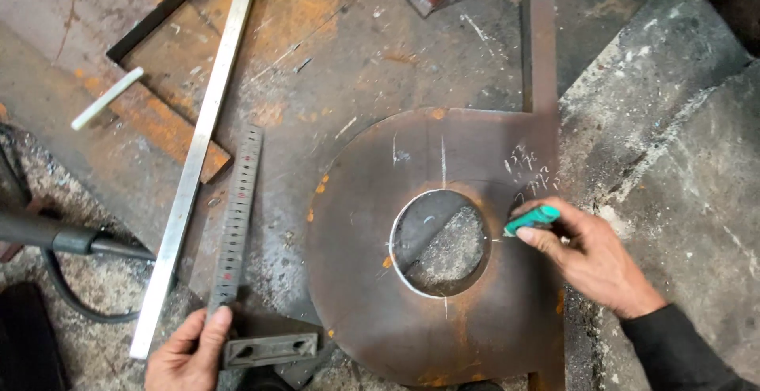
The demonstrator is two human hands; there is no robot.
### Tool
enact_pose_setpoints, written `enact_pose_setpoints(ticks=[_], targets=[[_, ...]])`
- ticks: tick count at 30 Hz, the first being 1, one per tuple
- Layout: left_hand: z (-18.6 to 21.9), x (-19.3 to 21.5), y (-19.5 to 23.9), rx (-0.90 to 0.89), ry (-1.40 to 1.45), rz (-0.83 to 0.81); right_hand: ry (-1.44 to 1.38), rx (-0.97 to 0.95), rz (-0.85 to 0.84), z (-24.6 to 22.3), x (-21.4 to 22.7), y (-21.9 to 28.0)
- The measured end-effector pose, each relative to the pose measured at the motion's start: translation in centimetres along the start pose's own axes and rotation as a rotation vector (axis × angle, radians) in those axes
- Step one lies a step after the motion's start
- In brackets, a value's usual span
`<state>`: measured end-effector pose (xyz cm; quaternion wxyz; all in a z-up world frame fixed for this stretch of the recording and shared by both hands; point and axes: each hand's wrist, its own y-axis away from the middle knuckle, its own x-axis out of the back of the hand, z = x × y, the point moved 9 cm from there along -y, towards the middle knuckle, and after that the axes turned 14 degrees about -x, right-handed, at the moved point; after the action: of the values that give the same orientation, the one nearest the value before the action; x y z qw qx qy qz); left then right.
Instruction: The person marks lines and measurements on circular metal plates using chalk and a square ruler.
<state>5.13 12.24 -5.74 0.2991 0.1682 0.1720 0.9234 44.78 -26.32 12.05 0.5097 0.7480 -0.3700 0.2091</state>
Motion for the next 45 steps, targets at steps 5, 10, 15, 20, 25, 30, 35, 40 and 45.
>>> enact_pose_setpoints(ticks=[5, 10, 15, 20, 25, 30, 35, 40, 45], targets=[[3.6, -0.5, -2.6, -0.13, -0.128, -0.003, -0.189, -0.065, 0.113, 2.5, -0.1, 1.6], [7.9, -0.4, -3.7, -0.52, -0.055, 0.011, -0.441, -0.034, 0.226, 4.0, 0.7, 3.3], [10.2, -0.3, -4.6, -0.76, -0.549, -0.036, -0.46, -0.121, 0.285, 7.8, 0.3, 4.3], [9.6, -4.5, -1.7, -0.64, -0.483, -0.076, -0.605, -0.013, 0.26, 6.3, -0.1, 4.3], [6.8, -8.9, -0.3, -0.175, -0.227, -0.198, -0.187, 0.109, 0.273, 1.9, -0.6, 2.8], [9.1, -10.8, -0.3, 0.094, -0.411, -0.325, -0.031, -0.006, 0.111, 1.4, -2.4, 0.3], [9.2, -11.6, -0.6, 0.203, -0.297, -0.412, 0.088, 0.083, 0.048, 0.1, -3.0, -0.5], [12.2, -12.1, -0.4, 0.099, -0.376, -0.467, 0.197, 0.091, 0.017, -1.9, -3.3, -0.8], [13.7, -12.3, -0.3, 0.076, -0.353, -0.502, 0.332, -0.014, -0.078, -0.2, -3.7, -2.2]])
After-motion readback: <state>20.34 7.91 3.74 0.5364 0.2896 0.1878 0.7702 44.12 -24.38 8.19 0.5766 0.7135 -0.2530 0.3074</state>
